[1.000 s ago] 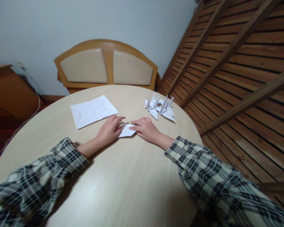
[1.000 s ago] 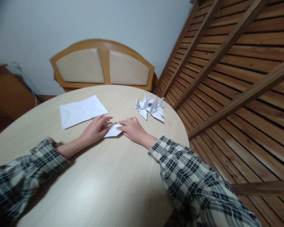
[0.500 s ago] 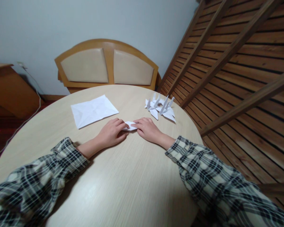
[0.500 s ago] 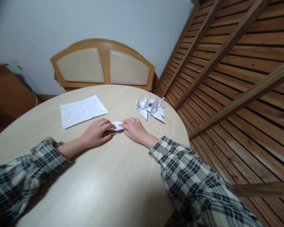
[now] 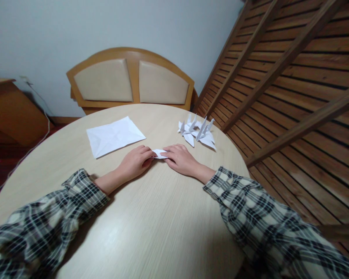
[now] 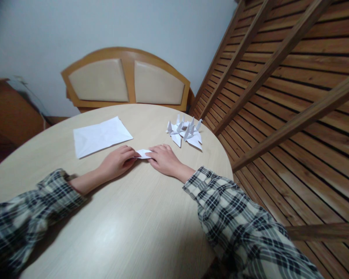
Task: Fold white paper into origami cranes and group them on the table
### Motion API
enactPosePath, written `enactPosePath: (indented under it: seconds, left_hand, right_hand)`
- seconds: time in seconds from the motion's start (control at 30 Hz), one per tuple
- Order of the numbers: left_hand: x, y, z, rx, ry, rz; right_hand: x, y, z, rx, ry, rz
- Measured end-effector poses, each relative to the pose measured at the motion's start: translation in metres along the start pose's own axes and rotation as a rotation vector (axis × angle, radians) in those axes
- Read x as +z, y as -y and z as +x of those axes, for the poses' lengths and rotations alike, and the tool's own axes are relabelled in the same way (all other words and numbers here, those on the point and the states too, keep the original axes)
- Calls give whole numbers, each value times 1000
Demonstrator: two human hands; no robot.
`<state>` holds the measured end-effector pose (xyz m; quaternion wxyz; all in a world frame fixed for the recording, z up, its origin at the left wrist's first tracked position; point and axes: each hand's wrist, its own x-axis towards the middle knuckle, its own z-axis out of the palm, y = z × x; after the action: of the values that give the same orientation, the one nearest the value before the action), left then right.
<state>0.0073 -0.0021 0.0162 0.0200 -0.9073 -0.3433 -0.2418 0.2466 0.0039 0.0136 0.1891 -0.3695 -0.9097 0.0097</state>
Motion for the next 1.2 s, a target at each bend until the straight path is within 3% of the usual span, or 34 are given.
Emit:
enactPosePath:
  seconds: [0.2,0.43,0.9,1.2]
  left_hand:
    - [-2,-1,0,21,14,15]
    - [-8,-4,2,12,101,-5]
    - [-6,-2,3,-6,89,-7]
    - [-6,-4,4,-64,79,-62]
  right_hand:
    - [-2,2,1,-98,-100,19]
    - [-3,1,3,-104,-27,29]
    - [-6,3,5,-96,6,20]
    - [-7,6,6,-17,26,6]
